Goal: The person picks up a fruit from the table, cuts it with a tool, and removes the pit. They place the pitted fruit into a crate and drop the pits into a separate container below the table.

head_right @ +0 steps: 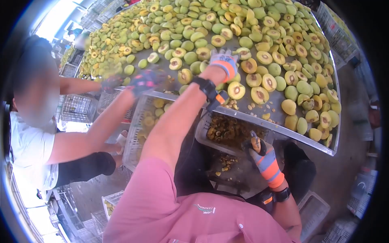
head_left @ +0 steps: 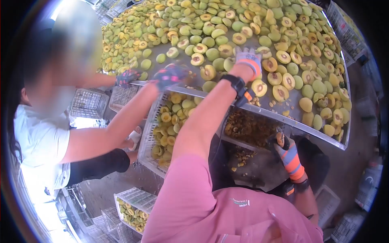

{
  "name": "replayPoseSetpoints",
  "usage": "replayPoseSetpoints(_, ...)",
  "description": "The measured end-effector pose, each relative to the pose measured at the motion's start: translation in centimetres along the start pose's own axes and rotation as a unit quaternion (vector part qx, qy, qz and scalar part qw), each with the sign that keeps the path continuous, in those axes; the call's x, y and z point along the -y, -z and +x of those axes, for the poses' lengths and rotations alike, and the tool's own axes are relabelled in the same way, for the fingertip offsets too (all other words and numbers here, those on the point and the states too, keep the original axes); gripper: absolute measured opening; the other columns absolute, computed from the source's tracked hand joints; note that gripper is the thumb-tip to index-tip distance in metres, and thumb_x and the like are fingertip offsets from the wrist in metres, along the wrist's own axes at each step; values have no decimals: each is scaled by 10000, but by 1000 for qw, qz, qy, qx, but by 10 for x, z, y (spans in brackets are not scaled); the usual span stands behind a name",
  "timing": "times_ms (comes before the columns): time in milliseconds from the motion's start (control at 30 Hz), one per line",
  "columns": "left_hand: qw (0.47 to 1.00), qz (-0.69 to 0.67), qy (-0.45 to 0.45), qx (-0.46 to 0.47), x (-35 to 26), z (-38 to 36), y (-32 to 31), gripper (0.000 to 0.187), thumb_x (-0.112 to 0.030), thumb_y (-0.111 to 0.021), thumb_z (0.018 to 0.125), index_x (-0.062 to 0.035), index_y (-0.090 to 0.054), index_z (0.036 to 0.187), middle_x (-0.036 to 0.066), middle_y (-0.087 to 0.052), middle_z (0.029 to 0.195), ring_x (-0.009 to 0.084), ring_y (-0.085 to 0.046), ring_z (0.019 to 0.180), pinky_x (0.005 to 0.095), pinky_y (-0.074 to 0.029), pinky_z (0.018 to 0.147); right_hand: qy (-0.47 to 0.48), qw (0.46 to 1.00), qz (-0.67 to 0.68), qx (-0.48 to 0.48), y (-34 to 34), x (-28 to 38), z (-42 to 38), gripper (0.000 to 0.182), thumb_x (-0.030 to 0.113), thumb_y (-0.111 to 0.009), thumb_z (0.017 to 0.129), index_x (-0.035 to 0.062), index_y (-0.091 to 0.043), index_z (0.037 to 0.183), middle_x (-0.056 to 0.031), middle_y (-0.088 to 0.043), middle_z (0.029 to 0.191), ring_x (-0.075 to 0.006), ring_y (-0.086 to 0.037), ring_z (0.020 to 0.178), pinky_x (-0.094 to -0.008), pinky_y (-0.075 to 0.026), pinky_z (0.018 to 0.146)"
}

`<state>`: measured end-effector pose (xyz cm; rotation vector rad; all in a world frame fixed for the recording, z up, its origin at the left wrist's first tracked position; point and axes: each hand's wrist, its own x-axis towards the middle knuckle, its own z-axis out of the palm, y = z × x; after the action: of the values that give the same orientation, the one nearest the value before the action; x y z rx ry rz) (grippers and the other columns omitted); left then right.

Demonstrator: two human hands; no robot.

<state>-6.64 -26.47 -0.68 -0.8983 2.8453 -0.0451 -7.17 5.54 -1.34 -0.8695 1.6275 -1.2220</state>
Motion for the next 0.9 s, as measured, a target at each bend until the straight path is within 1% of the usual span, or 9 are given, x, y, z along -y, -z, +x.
replayPoseSetpoints(133,992,-91,-57,-61,-26,-53,18,482,-338,-475,885,-132,-486,1321,146,-407,1423,315,-361,1327,504,-232,1100,-55,996,74,-17,-3,-6,2,224,12,-580,836,-6,-616,1056,5,-632,860,-56,-542,730,-213,-436,629)
replayPoseSetpoints(333,972,-196,-123,-46,-40,-122,27,488,-400,-537,860,-133,-535,1269,155,-486,1350,315,-420,1274,436,-271,1084,-82,992,98,0,-1,-8,5,201,19,-566,862,25,-627,1053,29,-591,771,-22,-480,602,-179,-365,514)
replayPoseSetpoints(467,964,-262,-21,-48,-7,-137,34,421,-404,-521,857,-91,-604,1126,141,-623,1116,314,-589,1048,419,-433,926,-99,990,98,11,-2,-8,6,203,27,-575,859,22,-623,1056,20,-600,778,-24,-479,598,-180,-366,514)
replayPoseSetpoints(533,967,-179,159,-85,26,-143,48,408,-414,-556,856,-75,-632,1071,193,-641,1047,365,-602,991,414,-479,846,-105,990,91,-5,-4,-11,9,192,35,-590,852,20,-629,1040,18,-611,787,-34,-491,613,-195,-382,525)
replayPoseSetpoints(600,947,-171,243,-124,87,-125,31,464,-446,-589,829,-81,-616,1115,192,-636,1078,356,-594,1031,423,-467,882,-94,993,68,-20,-5,-14,10,181,46,-607,844,20,-634,1021,13,-620,794,-46,-505,633,-211,-403,544)
replayPoseSetpoints(667,937,-158,282,-134,144,-113,6,540,-445,-648,782,-82,-586,1176,190,-611,1143,353,-568,1094,413,-454,918,-63,997,27,-36,-6,-15,13,171,58,-627,834,20,-640,1000,7,-630,799,-61,-519,658,-231,-428,571)
replayPoseSetpoints(767,949,-111,271,-114,179,-101,-33,558,-386,-669,778,-56,-554,1214,209,-568,1221,346,-507,1184,399,-438,961,27,997,-49,-46,-8,-25,18,161,82,-647,826,23,-642,975,0,-623,781,-74,-524,684,-251,-448,606)
replayPoseSetpoints(867,961,-106,256,-8,190,-92,-50,635,-363,-694,765,-42,-500,1278,215,-544,1265,348,-454,1245,392,-409,1004,-35,998,12,-41,-10,-23,19,168,106,-661,824,26,-635,969,-9,-615,766,-73,-516,680,-250,-449,609)
replayPoseSetpoints(900,962,-173,195,-78,194,-102,-52,527,-309,-664,807,-42,-518,1238,181,-593,1190,329,-551,1132,405,-470,908,-35,999,9,-40,-10,-23,20,165,110,-661,825,26,-634,964,-8,-612,762,-72,-514,677,-249,-447,605)
